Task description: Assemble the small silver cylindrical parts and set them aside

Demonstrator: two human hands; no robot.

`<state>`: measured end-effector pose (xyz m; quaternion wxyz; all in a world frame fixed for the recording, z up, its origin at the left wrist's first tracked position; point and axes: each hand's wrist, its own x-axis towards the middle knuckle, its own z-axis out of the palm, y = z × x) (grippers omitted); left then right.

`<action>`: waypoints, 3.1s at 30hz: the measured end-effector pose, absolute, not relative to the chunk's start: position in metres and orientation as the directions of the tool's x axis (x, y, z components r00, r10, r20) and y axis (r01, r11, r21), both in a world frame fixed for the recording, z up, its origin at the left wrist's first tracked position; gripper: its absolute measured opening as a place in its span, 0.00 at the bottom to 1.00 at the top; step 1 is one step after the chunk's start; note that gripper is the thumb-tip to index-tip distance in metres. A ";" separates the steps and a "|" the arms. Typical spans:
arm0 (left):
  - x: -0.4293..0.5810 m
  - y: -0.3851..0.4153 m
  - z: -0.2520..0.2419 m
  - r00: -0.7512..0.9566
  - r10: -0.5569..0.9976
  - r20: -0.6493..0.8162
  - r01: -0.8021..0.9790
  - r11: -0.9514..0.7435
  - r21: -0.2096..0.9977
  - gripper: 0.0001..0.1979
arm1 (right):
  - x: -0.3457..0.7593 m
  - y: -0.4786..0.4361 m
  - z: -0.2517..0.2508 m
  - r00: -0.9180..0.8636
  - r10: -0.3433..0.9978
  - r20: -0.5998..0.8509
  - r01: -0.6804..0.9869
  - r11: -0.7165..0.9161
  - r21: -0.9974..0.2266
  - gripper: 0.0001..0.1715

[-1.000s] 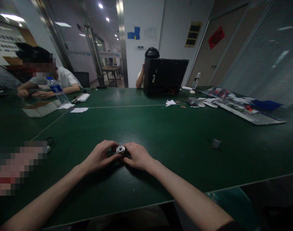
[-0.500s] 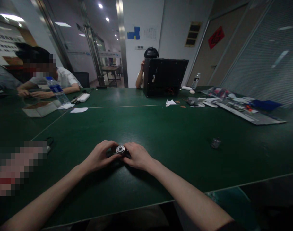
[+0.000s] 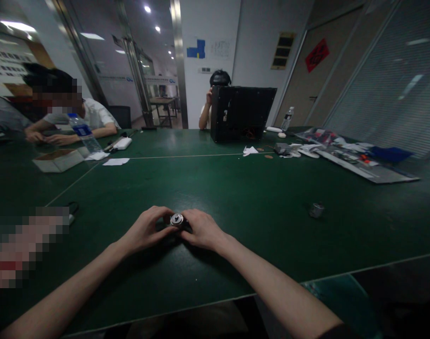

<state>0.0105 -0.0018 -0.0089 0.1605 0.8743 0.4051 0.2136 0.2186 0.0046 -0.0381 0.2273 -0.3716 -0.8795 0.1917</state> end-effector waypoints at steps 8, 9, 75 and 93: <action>0.010 -0.001 -0.011 0.587 0.770 0.251 0.634 -0.630 0.449 0.12 | 0.219 0.003 -0.036 -0.625 0.741 0.246 0.566 0.647 -0.511 0.17; 0.010 0.000 -0.011 0.587 0.770 0.249 0.634 -0.629 0.450 0.12 | 0.219 0.004 -0.036 -0.624 0.742 0.246 0.567 0.646 -0.510 0.17; 0.010 -0.003 -0.008 0.596 0.769 0.231 0.633 -0.627 0.454 0.10 | 0.218 0.005 -0.040 -0.610 0.750 0.254 0.580 0.642 -0.501 0.16; 0.010 -0.004 -0.009 0.625 0.740 0.247 0.615 -0.662 0.428 0.14 | 0.217 0.005 -0.037 -0.620 0.737 0.270 0.548 0.653 -0.523 0.18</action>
